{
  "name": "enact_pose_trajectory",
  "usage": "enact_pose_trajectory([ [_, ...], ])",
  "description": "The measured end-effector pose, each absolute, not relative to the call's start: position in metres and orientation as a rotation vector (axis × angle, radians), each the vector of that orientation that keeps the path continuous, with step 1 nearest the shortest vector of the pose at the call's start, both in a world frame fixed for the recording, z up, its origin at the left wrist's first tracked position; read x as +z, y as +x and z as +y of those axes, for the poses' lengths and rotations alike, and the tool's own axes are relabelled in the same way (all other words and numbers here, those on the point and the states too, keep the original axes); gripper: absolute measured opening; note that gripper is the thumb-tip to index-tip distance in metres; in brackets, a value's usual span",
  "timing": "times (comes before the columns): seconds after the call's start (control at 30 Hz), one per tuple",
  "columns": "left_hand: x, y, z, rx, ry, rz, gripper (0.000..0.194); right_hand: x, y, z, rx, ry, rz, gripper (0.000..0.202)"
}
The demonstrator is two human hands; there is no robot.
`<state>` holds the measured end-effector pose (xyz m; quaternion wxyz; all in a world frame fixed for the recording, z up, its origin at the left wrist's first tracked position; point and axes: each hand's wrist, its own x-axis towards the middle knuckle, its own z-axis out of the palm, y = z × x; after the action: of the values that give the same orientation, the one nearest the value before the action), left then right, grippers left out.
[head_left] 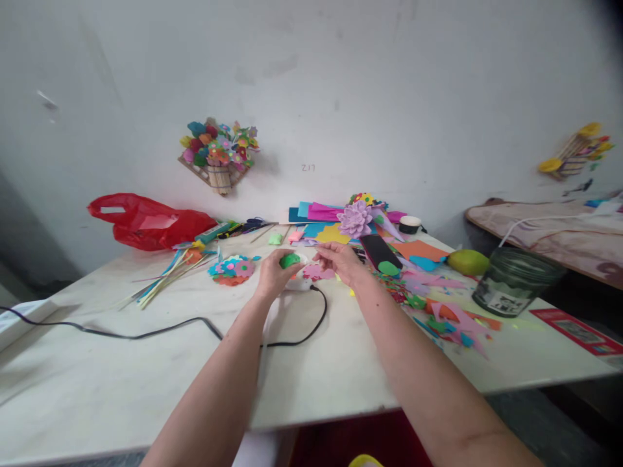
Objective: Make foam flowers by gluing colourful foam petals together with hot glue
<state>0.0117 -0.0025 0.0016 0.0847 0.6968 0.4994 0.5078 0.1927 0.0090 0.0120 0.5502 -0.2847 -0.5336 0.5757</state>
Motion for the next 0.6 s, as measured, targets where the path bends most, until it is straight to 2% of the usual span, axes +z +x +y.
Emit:
enact_pose_trajectory([
  [0.33,0.0019,0.0123,-0.0030,1.475,2.102,1.452,0.038,0.0125,0.1936,0.0086,1.290,-0.787,-1.284,0.025],
  [0.6,0.0030,0.0129,-0.0037,1.480,2.145,1.411,0.036,0.0123,0.1922,0.0082,1.248,-0.866,-1.311,0.028],
])
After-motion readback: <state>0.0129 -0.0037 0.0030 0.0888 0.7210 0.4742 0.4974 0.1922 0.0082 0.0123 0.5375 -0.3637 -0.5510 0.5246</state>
